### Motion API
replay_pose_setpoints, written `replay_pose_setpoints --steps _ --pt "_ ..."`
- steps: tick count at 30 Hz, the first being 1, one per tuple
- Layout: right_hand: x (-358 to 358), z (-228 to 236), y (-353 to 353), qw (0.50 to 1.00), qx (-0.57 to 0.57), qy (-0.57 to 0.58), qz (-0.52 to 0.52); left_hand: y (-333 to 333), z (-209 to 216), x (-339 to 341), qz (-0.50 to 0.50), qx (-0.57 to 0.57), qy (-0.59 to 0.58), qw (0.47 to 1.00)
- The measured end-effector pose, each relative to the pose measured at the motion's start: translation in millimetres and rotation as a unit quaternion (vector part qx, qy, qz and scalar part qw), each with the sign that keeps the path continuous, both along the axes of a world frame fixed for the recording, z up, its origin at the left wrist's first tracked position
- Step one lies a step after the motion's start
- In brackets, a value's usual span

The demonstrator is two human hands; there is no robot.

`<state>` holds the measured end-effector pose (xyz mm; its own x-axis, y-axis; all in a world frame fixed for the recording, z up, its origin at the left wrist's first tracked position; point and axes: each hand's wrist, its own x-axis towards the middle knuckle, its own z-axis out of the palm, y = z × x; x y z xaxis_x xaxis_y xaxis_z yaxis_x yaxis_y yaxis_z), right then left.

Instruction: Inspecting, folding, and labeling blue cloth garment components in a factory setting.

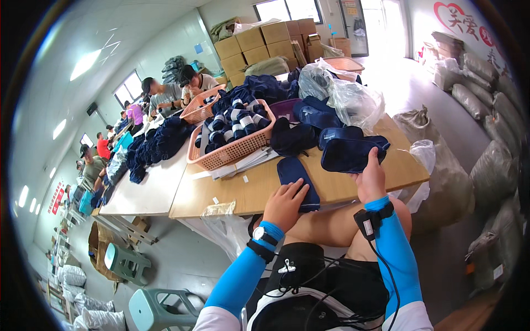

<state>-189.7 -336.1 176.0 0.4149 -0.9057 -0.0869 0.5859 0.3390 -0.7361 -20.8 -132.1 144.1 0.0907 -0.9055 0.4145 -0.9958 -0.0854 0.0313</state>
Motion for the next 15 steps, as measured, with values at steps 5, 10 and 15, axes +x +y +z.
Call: replay_pose_setpoints --steps 5,10,15 --pt "6 -4 5 0.999 -0.024 -0.026 -0.013 10 13 24 -0.056 -0.039 0.258 0.964" --pt "6 -6 4 0.999 -0.046 -0.019 -0.004 14 86 37 0.008 -0.183 0.340 0.922" --pt "18 -25 -1 0.999 -0.034 0.024 0.021 -12 113 83 0.046 -0.169 0.220 0.960"
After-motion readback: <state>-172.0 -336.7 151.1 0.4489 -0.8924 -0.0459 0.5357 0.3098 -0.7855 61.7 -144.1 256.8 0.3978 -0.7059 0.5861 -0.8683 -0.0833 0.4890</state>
